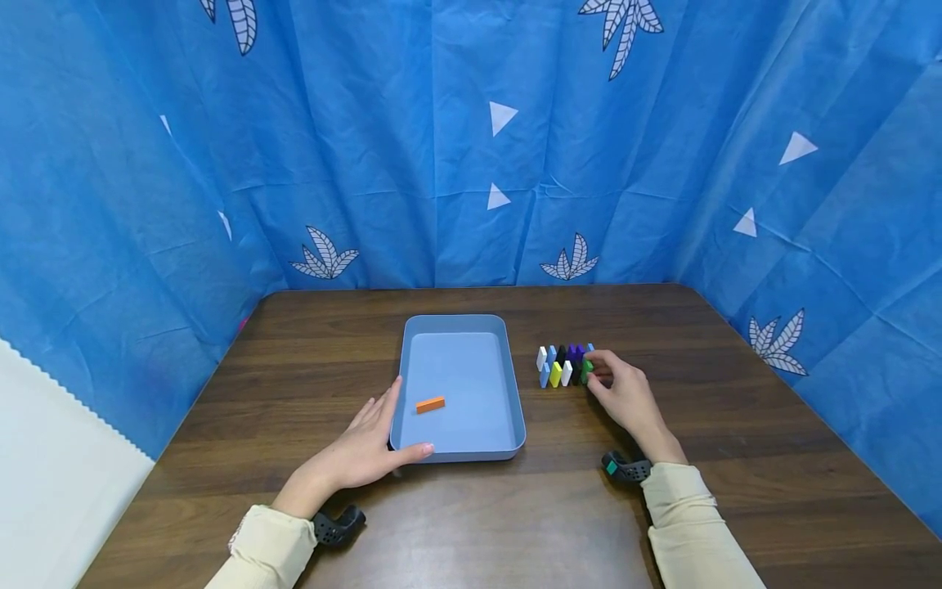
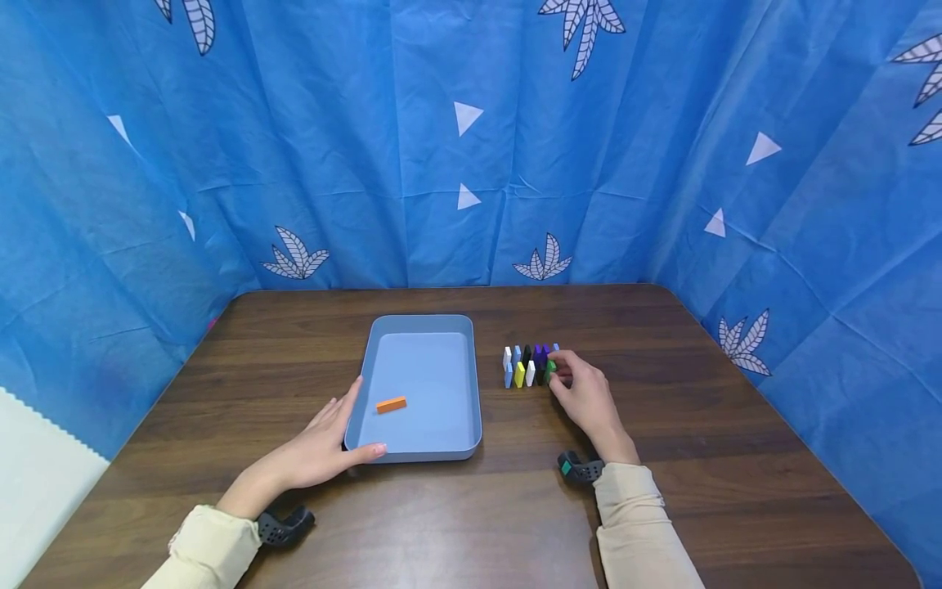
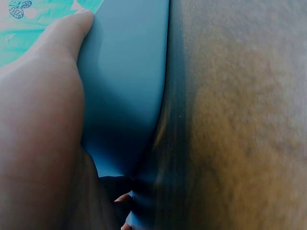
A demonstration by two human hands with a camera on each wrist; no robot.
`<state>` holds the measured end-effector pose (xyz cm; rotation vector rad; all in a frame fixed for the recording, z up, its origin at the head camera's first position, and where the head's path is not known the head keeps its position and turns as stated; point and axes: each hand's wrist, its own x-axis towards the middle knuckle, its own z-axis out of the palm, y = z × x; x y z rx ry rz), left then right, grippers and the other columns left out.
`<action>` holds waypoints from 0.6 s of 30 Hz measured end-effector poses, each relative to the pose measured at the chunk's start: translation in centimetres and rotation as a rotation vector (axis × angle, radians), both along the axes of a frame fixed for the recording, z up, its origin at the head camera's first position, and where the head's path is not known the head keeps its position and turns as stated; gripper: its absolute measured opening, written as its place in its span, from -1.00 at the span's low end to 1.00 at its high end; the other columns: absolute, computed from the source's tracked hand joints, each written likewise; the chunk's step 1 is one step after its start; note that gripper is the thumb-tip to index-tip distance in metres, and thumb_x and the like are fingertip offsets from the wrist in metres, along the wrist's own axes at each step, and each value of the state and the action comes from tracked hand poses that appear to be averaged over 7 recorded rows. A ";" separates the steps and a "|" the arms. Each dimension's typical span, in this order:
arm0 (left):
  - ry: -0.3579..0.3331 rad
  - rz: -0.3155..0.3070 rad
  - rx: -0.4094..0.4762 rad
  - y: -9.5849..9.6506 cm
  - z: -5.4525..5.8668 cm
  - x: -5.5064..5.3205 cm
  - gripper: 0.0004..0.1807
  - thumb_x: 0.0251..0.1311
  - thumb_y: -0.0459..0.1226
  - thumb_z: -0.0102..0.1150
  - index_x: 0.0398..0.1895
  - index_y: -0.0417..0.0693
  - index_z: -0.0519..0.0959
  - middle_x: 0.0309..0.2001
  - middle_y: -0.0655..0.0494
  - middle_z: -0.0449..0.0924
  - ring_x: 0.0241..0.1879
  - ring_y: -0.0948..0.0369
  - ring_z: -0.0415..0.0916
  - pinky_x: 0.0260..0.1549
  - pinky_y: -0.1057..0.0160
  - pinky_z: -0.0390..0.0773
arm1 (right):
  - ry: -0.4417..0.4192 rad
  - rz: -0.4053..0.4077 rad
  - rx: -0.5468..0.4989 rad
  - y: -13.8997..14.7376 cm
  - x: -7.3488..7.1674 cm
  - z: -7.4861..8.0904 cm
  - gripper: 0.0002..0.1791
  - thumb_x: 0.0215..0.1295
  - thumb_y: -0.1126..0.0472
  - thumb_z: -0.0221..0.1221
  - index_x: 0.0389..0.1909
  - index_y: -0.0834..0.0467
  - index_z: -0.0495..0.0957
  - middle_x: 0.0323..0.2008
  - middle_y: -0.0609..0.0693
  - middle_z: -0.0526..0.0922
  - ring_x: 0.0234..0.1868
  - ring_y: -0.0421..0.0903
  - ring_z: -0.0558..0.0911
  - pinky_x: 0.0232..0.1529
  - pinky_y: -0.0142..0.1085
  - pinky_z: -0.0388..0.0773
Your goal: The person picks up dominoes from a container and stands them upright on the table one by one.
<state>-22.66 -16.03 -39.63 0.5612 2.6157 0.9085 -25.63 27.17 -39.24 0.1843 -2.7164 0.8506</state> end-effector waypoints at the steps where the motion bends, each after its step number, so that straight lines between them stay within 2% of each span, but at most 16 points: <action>1: -0.003 0.000 0.001 0.0 0.0 0.0 0.34 0.19 0.46 0.11 0.69 -0.01 -0.41 0.69 -0.06 -0.34 0.66 -0.09 -0.28 0.57 -0.20 -0.28 | -0.007 0.000 0.000 0.0 0.0 0.0 -0.63 0.39 0.39 0.23 0.19 0.27 0.55 0.00 0.27 0.73 -0.06 0.17 0.75 -0.02 0.04 0.70; 18: -0.012 -0.004 0.003 -0.1 0.3 0.0 0.34 0.19 0.46 0.11 0.69 -0.03 -0.39 0.69 -0.05 -0.36 0.66 -0.09 -0.28 0.56 -0.21 -0.28 | -0.043 0.005 0.021 -0.2 0.0 0.2 -0.59 0.41 0.38 0.23 0.25 0.27 0.52 0.04 0.28 0.70 -0.03 0.17 0.74 -0.02 0.02 0.70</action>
